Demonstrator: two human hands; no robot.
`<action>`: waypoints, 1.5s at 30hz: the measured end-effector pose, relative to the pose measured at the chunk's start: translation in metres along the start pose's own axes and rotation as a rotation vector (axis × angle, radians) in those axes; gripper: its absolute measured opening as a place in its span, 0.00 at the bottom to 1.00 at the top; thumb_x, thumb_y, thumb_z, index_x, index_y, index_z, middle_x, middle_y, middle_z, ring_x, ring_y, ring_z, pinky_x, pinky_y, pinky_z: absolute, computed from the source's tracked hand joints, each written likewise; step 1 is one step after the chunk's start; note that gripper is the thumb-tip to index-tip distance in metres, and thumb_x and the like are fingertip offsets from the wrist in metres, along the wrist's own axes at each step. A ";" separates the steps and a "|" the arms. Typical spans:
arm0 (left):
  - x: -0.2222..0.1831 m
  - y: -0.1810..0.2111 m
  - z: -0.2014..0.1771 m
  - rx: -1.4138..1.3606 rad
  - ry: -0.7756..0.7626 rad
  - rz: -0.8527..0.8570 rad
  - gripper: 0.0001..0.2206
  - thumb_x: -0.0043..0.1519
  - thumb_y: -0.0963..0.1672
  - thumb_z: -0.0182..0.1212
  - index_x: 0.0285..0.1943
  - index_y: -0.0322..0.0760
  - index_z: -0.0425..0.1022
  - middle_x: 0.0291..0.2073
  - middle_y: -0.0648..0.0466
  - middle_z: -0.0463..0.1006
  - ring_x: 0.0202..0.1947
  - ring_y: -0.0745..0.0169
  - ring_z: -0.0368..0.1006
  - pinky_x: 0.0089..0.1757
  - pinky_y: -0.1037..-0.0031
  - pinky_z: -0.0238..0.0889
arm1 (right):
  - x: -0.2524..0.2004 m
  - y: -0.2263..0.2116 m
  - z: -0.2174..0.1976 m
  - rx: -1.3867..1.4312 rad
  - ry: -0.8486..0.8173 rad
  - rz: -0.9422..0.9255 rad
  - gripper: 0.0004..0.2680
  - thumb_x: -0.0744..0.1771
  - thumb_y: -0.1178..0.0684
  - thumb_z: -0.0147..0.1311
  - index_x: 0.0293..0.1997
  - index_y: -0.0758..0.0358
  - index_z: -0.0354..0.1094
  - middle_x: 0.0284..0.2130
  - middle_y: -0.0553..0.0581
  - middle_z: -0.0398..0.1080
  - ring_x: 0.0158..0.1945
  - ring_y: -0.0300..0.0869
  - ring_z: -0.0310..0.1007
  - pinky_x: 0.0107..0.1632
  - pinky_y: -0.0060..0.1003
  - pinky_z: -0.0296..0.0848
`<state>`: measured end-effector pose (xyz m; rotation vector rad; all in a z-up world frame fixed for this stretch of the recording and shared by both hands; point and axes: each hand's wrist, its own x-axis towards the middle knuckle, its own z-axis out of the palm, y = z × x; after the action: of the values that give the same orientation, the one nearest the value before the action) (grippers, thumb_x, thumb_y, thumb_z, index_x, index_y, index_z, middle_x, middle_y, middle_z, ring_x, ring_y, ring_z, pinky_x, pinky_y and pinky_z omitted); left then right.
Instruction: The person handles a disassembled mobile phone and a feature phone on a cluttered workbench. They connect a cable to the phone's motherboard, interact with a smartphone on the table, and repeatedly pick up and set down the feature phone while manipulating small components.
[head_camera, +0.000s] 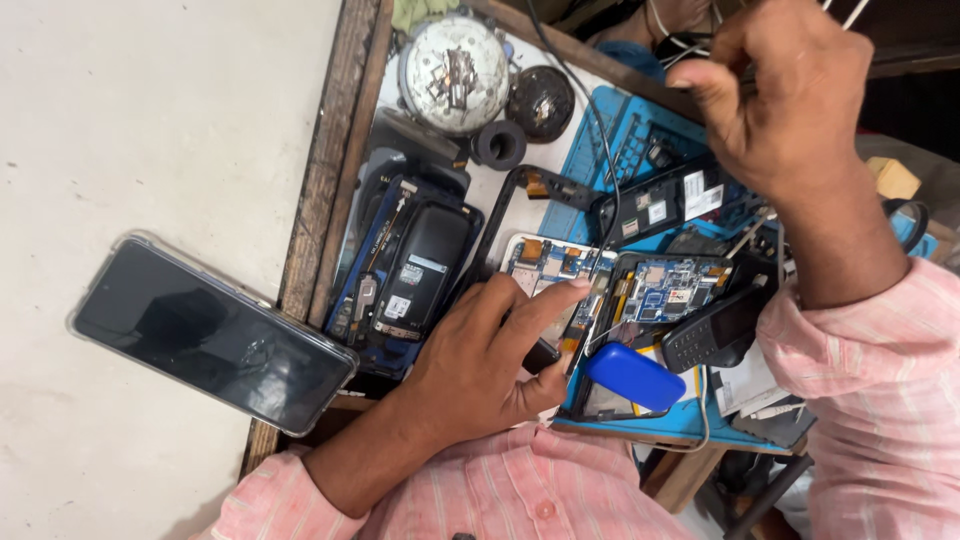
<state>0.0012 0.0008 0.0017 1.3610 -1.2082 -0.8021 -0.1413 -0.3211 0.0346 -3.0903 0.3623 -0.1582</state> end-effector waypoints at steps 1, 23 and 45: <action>0.001 0.001 0.000 0.009 0.006 -0.003 0.26 0.65 0.47 0.62 0.73 0.38 0.65 0.41 0.48 0.66 0.39 0.54 0.70 0.42 0.64 0.68 | 0.002 -0.001 -0.002 0.009 0.005 0.002 0.13 0.72 0.44 0.57 0.37 0.64 0.63 0.32 0.54 0.68 0.33 0.45 0.68 0.36 0.33 0.64; -0.002 -0.001 0.002 0.024 -0.007 -0.005 0.27 0.64 0.48 0.62 0.72 0.36 0.63 0.40 0.47 0.66 0.38 0.51 0.69 0.41 0.62 0.68 | 0.022 -0.020 -0.020 0.781 0.046 0.456 0.07 0.72 0.63 0.64 0.39 0.66 0.67 0.36 0.47 0.72 0.35 0.30 0.75 0.38 0.23 0.74; -0.002 -0.002 0.003 0.013 -0.020 -0.023 0.29 0.63 0.48 0.63 0.73 0.36 0.63 0.40 0.47 0.66 0.39 0.50 0.69 0.42 0.61 0.68 | 0.004 -0.001 -0.009 0.739 0.237 0.232 0.08 0.76 0.64 0.54 0.62 0.72 0.59 0.51 0.56 0.66 0.53 0.37 0.69 0.60 0.31 0.70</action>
<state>-0.0017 0.0020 -0.0007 1.3832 -1.2167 -0.8271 -0.1380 -0.3212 0.0444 -2.2880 0.5200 -0.5182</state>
